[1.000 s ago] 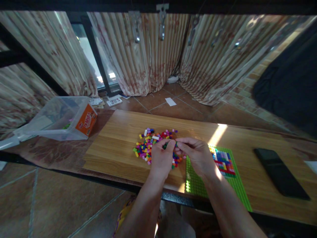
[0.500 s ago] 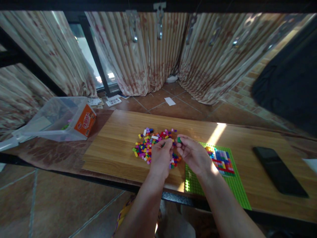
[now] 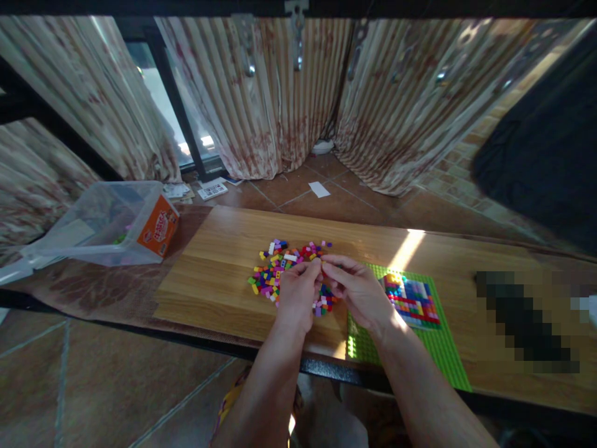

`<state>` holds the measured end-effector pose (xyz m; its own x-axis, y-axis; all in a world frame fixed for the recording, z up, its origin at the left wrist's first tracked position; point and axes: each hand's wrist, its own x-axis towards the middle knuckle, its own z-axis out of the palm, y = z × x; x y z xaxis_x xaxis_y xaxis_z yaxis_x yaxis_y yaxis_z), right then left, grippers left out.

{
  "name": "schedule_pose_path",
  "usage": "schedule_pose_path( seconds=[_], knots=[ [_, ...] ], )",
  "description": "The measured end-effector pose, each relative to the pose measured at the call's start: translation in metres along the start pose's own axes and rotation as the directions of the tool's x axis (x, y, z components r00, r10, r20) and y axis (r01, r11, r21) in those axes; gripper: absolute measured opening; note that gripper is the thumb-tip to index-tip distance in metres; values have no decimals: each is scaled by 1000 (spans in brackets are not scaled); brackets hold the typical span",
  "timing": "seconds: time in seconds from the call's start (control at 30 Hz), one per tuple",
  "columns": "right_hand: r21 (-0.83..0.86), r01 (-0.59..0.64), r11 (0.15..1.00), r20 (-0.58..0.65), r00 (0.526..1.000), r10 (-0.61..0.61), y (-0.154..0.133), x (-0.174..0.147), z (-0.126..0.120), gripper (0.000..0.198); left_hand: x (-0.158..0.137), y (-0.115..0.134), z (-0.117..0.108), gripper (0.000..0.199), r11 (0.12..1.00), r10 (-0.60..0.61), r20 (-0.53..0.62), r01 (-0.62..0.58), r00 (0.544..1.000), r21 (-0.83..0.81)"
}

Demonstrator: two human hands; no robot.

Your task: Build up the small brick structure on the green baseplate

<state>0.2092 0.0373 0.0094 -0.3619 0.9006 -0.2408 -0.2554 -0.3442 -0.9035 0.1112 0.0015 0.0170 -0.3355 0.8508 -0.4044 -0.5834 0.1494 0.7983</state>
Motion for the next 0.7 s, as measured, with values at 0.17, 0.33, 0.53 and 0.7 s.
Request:
schedule_pose_path(
  seconds=[0.17,0.33,0.53,0.7],
  knots=[
    [-95,84,992,-32,996,-88,1,-1,2,22,-1,1,-2,26,998,-46,37,48,998,-51],
    [-73,62,995,-51,997,-66,-3,2,-9,23,1,9,-5,13,988,-102,26,104,994,-116],
    [-557,28,830,-121,986,-114,8,12,-40,23,5,23,-16,9,964,-90,3,88,996,-252],
    [-829,47,557,-57,984,-168,11,13,-45,22,6,25,-20,9,950,-93,11,91,996,-298]
  ],
)
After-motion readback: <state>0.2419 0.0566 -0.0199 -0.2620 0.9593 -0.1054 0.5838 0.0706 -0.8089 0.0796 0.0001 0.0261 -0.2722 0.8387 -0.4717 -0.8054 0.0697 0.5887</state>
